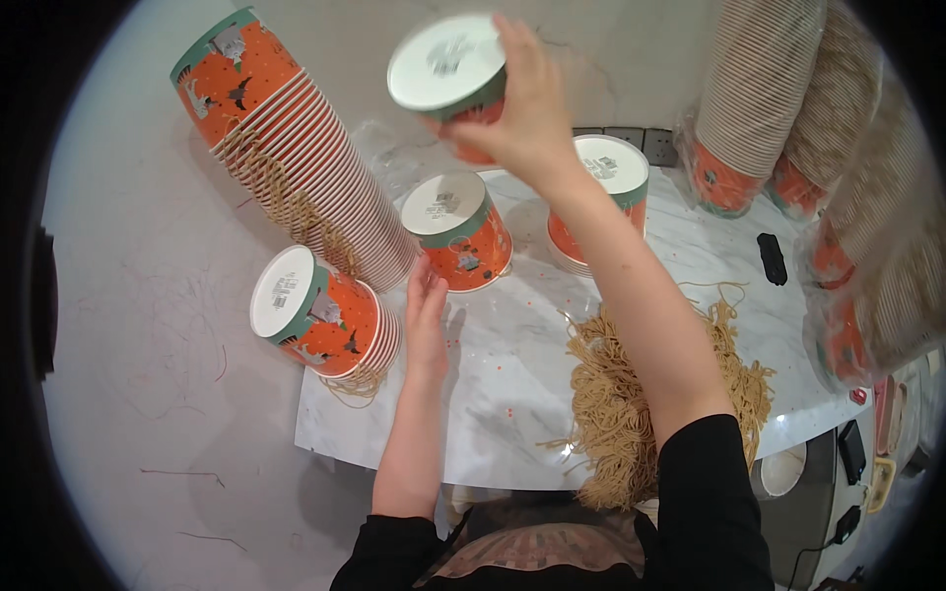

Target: Attaching strings to paper cups and stacking them.

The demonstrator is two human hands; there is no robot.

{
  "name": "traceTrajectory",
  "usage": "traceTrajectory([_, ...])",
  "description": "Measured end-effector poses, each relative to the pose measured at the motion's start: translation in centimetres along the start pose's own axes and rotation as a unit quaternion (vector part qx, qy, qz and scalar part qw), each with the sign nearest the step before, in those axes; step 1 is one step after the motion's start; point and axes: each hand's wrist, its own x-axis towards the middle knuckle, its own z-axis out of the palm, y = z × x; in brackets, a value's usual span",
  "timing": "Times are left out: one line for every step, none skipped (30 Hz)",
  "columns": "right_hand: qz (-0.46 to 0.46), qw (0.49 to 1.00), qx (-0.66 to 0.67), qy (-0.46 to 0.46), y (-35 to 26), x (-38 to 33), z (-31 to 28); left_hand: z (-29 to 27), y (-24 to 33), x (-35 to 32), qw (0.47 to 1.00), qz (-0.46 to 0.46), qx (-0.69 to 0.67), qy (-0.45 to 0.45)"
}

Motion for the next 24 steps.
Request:
traceTrajectory([0.009,1.000,0.007,-0.017,0.5,-1.2,1.2,-0.1,-0.1,0.1,1.000,-0.008,-0.006,0.002])
traceTrajectory([0.017,0.999,0.014,-0.034,0.5,-2.3,2.1,-0.2,-0.1,0.1,1.000,-0.015,-0.012,0.004])
traceTrajectory([0.069,0.995,0.004,-0.068,0.6,-3.6,2.8,-0.3,-0.2,0.1,1.000,-0.014,-0.012,0.004])
traceTrajectory([0.068,0.995,0.006,-0.068,0.1,-4.1,3.0,-0.3,-0.3,0.1,1.000,-0.016,-0.014,0.015])
traceTrajectory([0.148,0.983,0.078,-0.077,-0.3,-4.5,3.1,-0.4,-0.3,0.1,0.999,-0.017,-0.016,0.027])
traceTrajectory([0.227,0.959,0.149,-0.085,-0.6,-4.7,3.3,-0.4,-0.3,0.1,0.999,-0.016,-0.015,0.028])
traceTrajectory([0.262,0.943,0.173,-0.111,-0.4,-5.0,3.4,-0.2,-0.1,0.1,0.999,-0.018,-0.022,0.033])
traceTrajectory([0.262,0.943,0.173,-0.112,-0.3,-5.3,3.7,-0.2,-0.1,0.0,0.999,-0.021,-0.029,0.038])
traceTrajectory([0.267,0.931,0.211,-0.132,-0.2,-5.7,4.1,-0.2,-0.2,0.1,0.999,-0.022,-0.029,0.038])
traceTrajectory([0.271,0.917,0.249,-0.153,-0.3,-6.0,4.5,-0.3,-0.3,0.2,0.999,-0.014,-0.029,0.044])
traceTrajectory([0.264,0.932,0.179,-0.170,-0.7,-6.7,5.1,-0.4,-0.4,0.3,0.998,-0.006,-0.029,0.050])
traceTrajectory([0.244,0.939,0.155,-0.185,-0.9,-7.4,5.4,-0.5,-0.5,0.3,0.998,-0.007,-0.029,0.050])
traceTrajectory([0.224,0.945,0.131,-0.198,-1.2,-8.0,5.6,-0.3,-0.4,0.2,0.998,-0.012,-0.041,0.052])
traceTrajectory([0.234,0.939,0.133,-0.214,-1.2,-8.7,6.0,-0.2,-0.2,0.2,0.997,-0.018,-0.053,0.055])
traceTrajectory([0.235,0.939,0.132,-0.214,-1.2,-9.4,6.2,0.0,-0.1,0.1,0.996,-0.029,-0.052,0.061])
traceTrajectory([0.239,0.938,0.124,-0.218,-1.3,-10.0,6.3,-0.2,-0.2,0.1,0.996,-0.030,-0.052,0.061])
traceTrajectory([0.244,0.937,0.116,-0.221,-1.3,-10.5,6.4,-0.5,-0.4,0.2,0.995,-0.055,-0.048,0.068])
traceTrajectory([0.245,0.937,0.116,-0.221,-1.3,-10.9,6.6,-0.8,-0.6,0.3,0.993,-0.081,-0.044,0.076])
traceTrajectory([0.255,0.931,0.123,-0.231,-1.3,-11.2,6.7,-1.2,-0.9,0.4,0.993,-0.081,-0.044,0.076])
traceTrajectory([0.264,0.925,0.131,-0.241,-1.3,-11.4,6.8,-1.5,-1.3,0.6,0.993,-0.079,-0.050,0.072])
traceTrajectory([0.264,0.925,0.131,-0.241,-1.4,-11.8,6.9,-1.8,-1.6,0.7,0.993,-0.077,-0.057,0.067])
traceTrajectory([0.265,0.925,0.126,-0.243,-1.4,-12.2,6.9,-1.4,-1.3,0.6,0.993,-0.078,-0.057,0.065])
traceTrajectory([0.265,0.925,0.120,-0.245,-1.3,-12.6,6.9,-0.9,-0.9,0.4,0.993,-0.088,-0.042,0.071])
traceTrajectory([0.266,0.925,0.118,-0.244,-1.1,-12.9,6.9,-0.5,-0.7,0.4,0.992,-0.098,-0.028,0.077])
